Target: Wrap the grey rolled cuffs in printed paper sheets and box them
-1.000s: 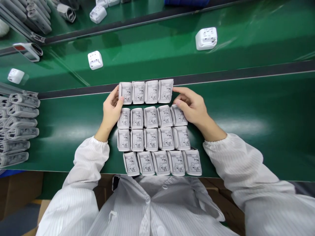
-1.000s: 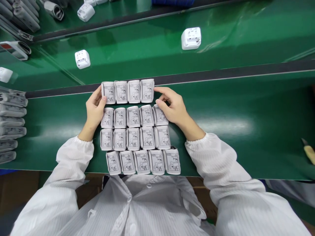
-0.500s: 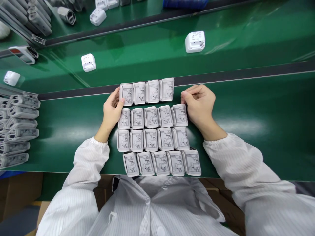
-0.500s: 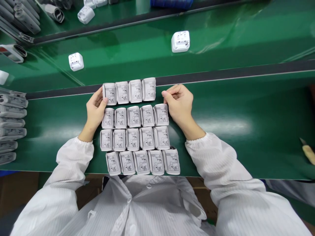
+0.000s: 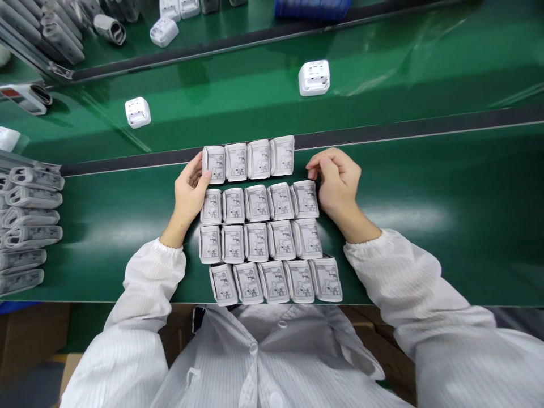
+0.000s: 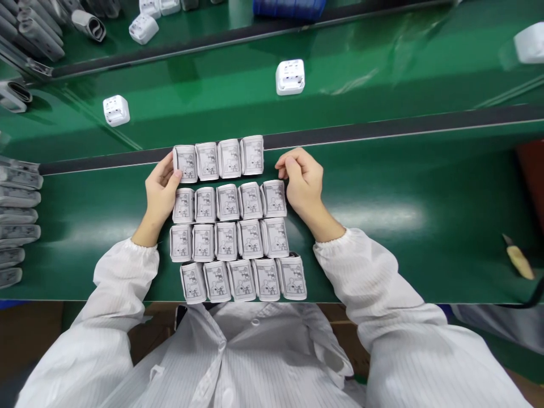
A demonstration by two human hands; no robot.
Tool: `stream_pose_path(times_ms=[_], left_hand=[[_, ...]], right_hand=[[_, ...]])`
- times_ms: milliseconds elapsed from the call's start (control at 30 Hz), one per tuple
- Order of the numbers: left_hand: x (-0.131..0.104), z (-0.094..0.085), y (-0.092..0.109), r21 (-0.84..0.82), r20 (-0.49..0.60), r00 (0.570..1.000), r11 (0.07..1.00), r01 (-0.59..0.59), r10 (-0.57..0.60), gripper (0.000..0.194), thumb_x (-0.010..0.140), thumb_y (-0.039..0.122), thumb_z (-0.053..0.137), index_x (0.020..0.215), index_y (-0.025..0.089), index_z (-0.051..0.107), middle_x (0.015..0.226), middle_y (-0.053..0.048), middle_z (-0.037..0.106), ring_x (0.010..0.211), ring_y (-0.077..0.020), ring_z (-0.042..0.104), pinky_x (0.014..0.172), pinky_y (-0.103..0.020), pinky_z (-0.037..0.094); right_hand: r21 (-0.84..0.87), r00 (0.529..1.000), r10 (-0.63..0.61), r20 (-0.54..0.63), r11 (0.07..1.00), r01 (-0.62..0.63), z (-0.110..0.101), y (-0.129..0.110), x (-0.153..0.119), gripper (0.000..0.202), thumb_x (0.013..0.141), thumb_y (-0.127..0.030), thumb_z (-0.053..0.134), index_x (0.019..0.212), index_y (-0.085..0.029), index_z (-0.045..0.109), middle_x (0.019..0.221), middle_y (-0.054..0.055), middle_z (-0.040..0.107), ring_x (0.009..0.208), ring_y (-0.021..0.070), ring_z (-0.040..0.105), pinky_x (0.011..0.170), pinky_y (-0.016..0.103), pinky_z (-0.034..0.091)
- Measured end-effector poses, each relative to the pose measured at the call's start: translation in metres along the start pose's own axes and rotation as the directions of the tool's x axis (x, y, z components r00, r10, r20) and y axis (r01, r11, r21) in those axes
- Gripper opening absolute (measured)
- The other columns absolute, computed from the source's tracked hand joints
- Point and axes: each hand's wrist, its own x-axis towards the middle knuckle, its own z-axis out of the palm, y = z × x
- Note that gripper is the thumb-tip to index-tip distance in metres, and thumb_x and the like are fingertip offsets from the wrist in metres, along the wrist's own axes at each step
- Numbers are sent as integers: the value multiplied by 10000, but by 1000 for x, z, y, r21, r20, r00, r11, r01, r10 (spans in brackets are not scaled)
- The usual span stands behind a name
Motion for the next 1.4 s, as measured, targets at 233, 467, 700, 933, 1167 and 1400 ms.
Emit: stream_pose_path(times_ms=[233, 467, 700, 933, 1167, 1400], left_hand=[[0, 1, 2, -5, -4, 1000, 1000, -17, 17, 756, 991, 740, 815, 1556, 244, 731, 1625, -160, 748, 1561, -373, 703, 1386, -577, 545], [2, -2, 2, -8, 21, 999, 1000, -25, 25, 782, 984, 753, 813, 1582, 259, 716, 1663, -159, 719, 1602, -389, 665, 1422, -607, 493], [2, -1, 2, -6, 8, 1000, 1000, -10, 10, 774, 982, 752, 816, 1581, 270, 721, 1667, -153, 716, 1606, -387, 662, 1428, -622, 482], [1, 0, 1, -10, -1, 1000, 1000, -20, 20, 759, 990, 735, 817, 1581, 269, 717, 1650, -151, 729, 1599, -374, 670, 1429, -613, 482], [1, 0, 2, -20, 2, 1000, 1000, -7, 7, 770, 977, 748, 825, 1575, 273, 722, 1654, -155, 726, 1600, -378, 668, 1430, -606, 480], [1, 1, 6, -25, -2, 1000, 1000, 10, -10, 772, 961, 749, 840, 1561, 276, 730, 1606, -154, 760, 1584, -376, 683, 1431, -613, 479]], right_hand=[[-163, 1000, 10, 22, 987, -6, -4, -7, -3, 591, 1151, -567, 605, 667, -273, 437, 628, -19, 440, 579, 166, 390, 576, 383, 320], [-56, 996, 52, 75, 997, -48, 1, -3, 1, 480, 1133, -655, 631, 838, -276, 633, 757, -7, 628, 565, 144, 444, 561, 354, 389], [-111, 978, 26, 207, 994, -3, -1, -13, 3, 297, 1112, -447, 625, 1005, -292, 854, 1060, 60, 855, 991, 275, 806, 972, 495, 658], [-132, 977, -1, 213, 991, 30, -2, -11, 2, 244, 1057, -391, 644, 1017, -300, 866, 1177, 64, 896, 1120, 301, 837, 1042, 518, 671], [-130, 976, 19, 215, 992, 9, -1, -12, 2, 228, 1027, -357, 656, 904, -308, 841, 1145, 52, 890, 1129, 297, 830, 1048, 530, 663], [-140, 979, 63, 196, 989, -35, -2, -11, 2, 186, 1009, -370, 681, 970, -315, 855, 1172, 50, 889, 1071, 281, 822, 957, 483, 671]])
